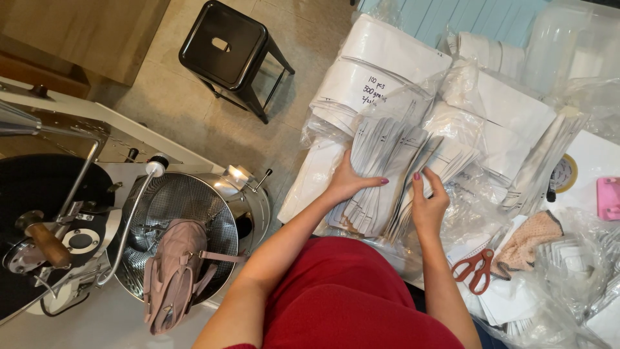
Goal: The person organizes stacks of flat white and blue coffee bags on a table, aligning them and placing them into large clear plastic bags.
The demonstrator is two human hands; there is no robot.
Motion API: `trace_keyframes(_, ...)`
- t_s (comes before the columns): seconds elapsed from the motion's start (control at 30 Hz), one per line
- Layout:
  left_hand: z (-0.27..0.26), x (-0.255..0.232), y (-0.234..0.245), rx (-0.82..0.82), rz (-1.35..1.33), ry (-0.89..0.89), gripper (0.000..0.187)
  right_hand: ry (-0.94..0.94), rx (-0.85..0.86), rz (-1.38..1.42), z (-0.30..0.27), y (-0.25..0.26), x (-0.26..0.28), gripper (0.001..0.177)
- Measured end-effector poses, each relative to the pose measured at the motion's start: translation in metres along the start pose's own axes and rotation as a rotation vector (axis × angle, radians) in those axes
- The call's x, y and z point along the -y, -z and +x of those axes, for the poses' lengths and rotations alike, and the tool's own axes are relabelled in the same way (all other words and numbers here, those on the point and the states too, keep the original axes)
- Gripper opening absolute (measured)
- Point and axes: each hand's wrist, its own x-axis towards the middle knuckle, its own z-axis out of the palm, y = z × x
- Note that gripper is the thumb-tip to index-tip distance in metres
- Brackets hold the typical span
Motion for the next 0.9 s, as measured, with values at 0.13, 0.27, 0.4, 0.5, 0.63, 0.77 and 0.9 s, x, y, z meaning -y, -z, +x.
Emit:
trace_keyframes(0.13,-0.001,-0.002,0.000,0.001,0.005,-0.002,0.107,0.010,0.015,-0.009,0.001,0.001,-0.023,0.031)
trace_keyframes(0.27,0.001,0.001,-0.001,0.000,0.001,-0.006,0.108,0.058,0.031,-0.046,-0.004,0.009,0.032,0.046)
trace_keyframes(0.4,0.001,0.004,0.000,0.002,0.006,-0.004,0.107,0.068,0.061,-0.110,-0.006,0.007,0.037,0.048)
trace_keyframes(0.5,0.003,0.006,-0.001,0.000,0.007,0.001,0.107,0.066,0.012,-0.042,0.002,0.002,0.014,0.039)
trace_keyframes(0.63,0.003,0.004,-0.001,0.005,-0.011,0.002,0.110,0.071,-0.008,-0.056,0.000,-0.002,0.024,0.049)
trace_keyframes(0.77,0.005,0.009,-0.001,-0.004,-0.001,-0.005,0.109,0.082,0.014,-0.072,0.002,-0.001,-0.003,0.040)
trace_keyframes(0.9,0.003,0.006,0.000,0.004,0.006,0.000,0.109,0.107,0.065,-0.080,-0.002,0.010,0.031,0.065)
